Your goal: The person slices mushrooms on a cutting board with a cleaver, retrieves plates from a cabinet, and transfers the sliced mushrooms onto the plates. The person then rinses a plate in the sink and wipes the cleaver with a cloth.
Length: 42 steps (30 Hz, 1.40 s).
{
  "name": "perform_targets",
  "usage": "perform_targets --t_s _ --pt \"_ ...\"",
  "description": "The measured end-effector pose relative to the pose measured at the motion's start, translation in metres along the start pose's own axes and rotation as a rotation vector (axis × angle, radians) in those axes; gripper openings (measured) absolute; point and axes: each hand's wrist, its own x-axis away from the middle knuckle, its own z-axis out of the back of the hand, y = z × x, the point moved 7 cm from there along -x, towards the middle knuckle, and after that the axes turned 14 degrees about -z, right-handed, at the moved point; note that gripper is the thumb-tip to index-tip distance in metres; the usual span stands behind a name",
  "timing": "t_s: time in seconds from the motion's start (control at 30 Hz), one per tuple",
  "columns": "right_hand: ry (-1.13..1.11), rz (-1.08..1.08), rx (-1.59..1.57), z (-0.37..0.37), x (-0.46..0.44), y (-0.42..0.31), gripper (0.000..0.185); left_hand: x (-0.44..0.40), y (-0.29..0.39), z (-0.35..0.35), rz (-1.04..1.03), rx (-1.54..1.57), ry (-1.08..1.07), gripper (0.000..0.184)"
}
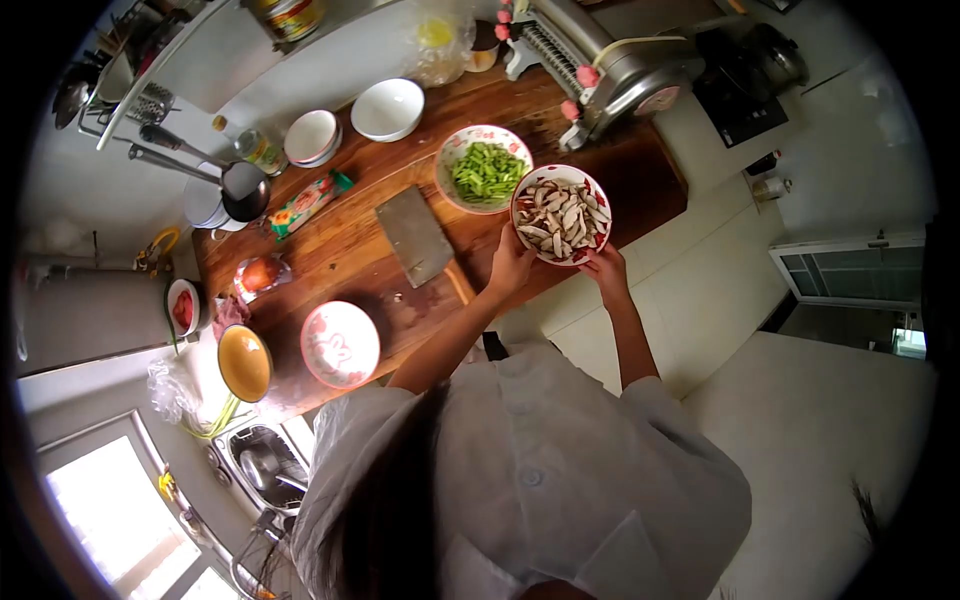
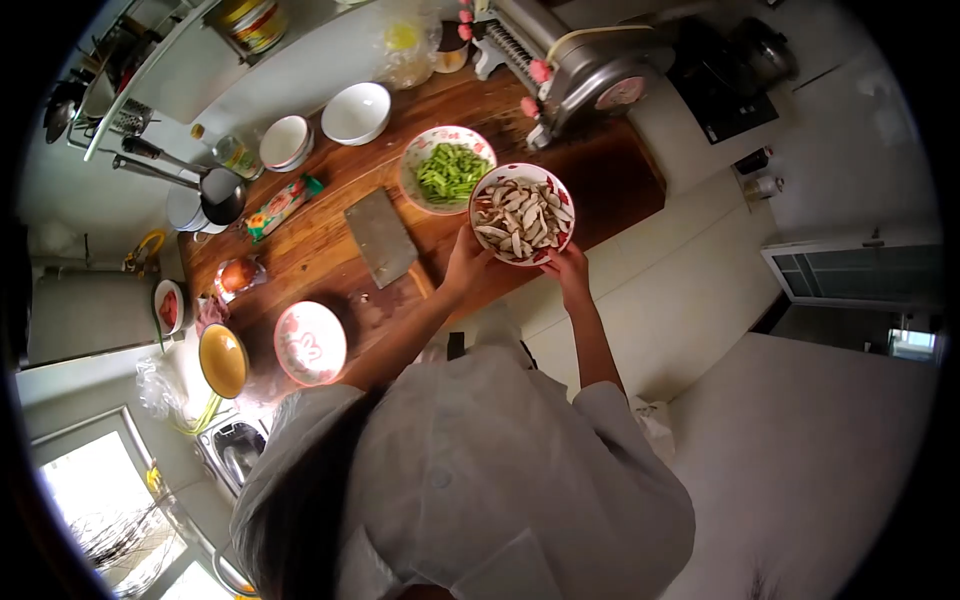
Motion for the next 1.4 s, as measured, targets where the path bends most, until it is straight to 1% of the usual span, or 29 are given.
perform_targets --t_s 0.07,0.13,0.2,0.27,0.3,0.33,0.4,0.47,0.53,0.6,0.63,0.67,0.7,0.73,0.77,0.8,0.83,0.87,0.9,0.93,0.97,1.0,1.03,1.07,1.1,1.13,1.2,1.23,1.4 --pt "-0.021 0.01 0.0 0.032 -0.027 -0.011 0.033 -0.014 -0.059 -0.045 -0.04 0.132 0.063 0.054" --pt "-0.088 -0.047 -0.041 0.05 -0.054 -0.02 0.031 -0.031 -0.067 -0.068 -0.046 0.168 0.112 0.052" --pt "-0.089 -0.082 0.015 0.065 -0.074 -0.022 0.03 -0.039 -0.066 -0.082 -0.049 0.202 0.182 0.05" --pt "-0.091 -0.118 -0.021 0.072 -0.087 -0.018 0.03 -0.033 -0.054 -0.088 0.381 0.384 0.196 0.051" --pt "-0.163 -0.079 -0.054 0.073 -0.094 -0.012 0.031 -0.032 -0.058 -0.093 0.321 0.472 0.224 0.052" --pt "-0.195 -0.099 -0.031 0.072 -0.098 -0.01 0.031 -0.03 -0.059 -0.091 0.323 0.463 0.267 0.052" --pt "-0.211 -0.074 -0.065 0.07 -0.103 -0.008 0.036 -0.028 -0.059 -0.094 0.333 0.492 0.226 0.052" --pt "-0.195 -0.071 -0.182 0.07 -0.104 0.0 0.038 -0.018 -0.059 -0.083 0.329 0.489 0.297 0.05" --pt "-0.075 -0.17 -0.323 0.067 -0.088 0.009 0.034 -0.004 -0.055 -0.058 0.336 0.281 0.291 0.037" --pt "0.05 -0.062 0.055 0.064 -0.082 0.025 0.034 0.023 -0.027 -0.002 0.227 -0.016 0.298 0.025" --pt "-0.027 0.037 0.124 0.025 -0.054 0.019 0.032 0.045 -0.008 0.036 0.103 -0.112 0.42 0.017" --pt "-0.245 0.026 0.26 -0.021 -0.032 0.019 0.028 0.071 0.016 0.076 0.137 -0.434 0.504 0.018" --pt "-0.477 -0.064 0.37 -0.066 -0.016 0.03 0.022 0.105 0.022 0.12 0.086 -0.524 0.672 0.016" --pt "-0.69 -0.101 0.483 -0.106 -0.005 0.05 0.018 0.141 0.047 0.157 0.085 -0.589 0.873 0.019" --pt "-0.877 -0.07 0.553 -0.146 0.0 0.067 0.017 0.178 0.033 0.193 0.097 -0.64 1.008 0.03" --pt "-0.962 -0.099 0.619 -0.18 0.009 0.085 0.017 0.212 0.048 0.221 0.209 -1.027 1.048 0.043" --pt "-1.0 -0.05 0.72 -0.212 0.016 0.102 0.017 0.25 0.046 0.25 0.293 -1.046 1.145 0.049" --pt "-1.0 -0.041 0.738 -0.239 0.027 0.107 0.018 0.273 0.053 0.263 0.376 -1.365 1.163 0.048" --pt "-0.955 0.0 0.794 -0.262 0.031 0.119 0.021 0.304 0.032 0.284 0.511 -1.263 1.182 0.045" --pt "-0.881 -0.039 0.846 -0.279 0.021 0.147 0.026 0.327 0.011 0.301 0.636 -1.151 1.198 0.042" --pt "-0.88 -0.052 0.892 -0.299 0.021 0.157 0.031 0.33 0.005 0.31 0.636 -1.141 1.198 0.042" --pt "-0.883 -0.062 0.932 -0.312 0.02 0.17 0.035 0.335 -0.016 0.314 0.615 -0.871 1.177 0.037" --pt "-0.874 -0.06 0.937 -0.322 0.028 0.175 0.035 0.339 -0.031 0.316 0.592 -0.597 1.137 0.033" --pt "-0.816 -0.133 0.865 -0.33 0.033 0.178 0.036 0.331 -0.025 0.314 0.491 -0.503 1.144 0.025" --pt "-0.758 -0.202 0.788 -0.336 0.038 0.181 0.037 0.326 -0.021 0.311 0.475 -0.432 1.166 0.021" --pt "-0.744 -0.201 0.783 -0.342 0.038 0.189 0.037 0.322 -0.017 0.312 0.458 -0.363 1.184 0.017" --pt "-0.77 -0.218 0.745 -0.347 0.033 0.208 0.035 0.327 -0.031 0.319 0.425 -0.327 1.136 0.018" --pt "-0.732 -0.172 0.769 -0.351 0.032 0.209 0.033 0.324 -0.037 0.321 0.39 -0.301 1.108 0.02" --pt "-0.699 -0.14 0.688 -0.352 0.039 0.193 0.032 0.318 -0.05 0.327 0.379 -0.211 1.07 0.022"
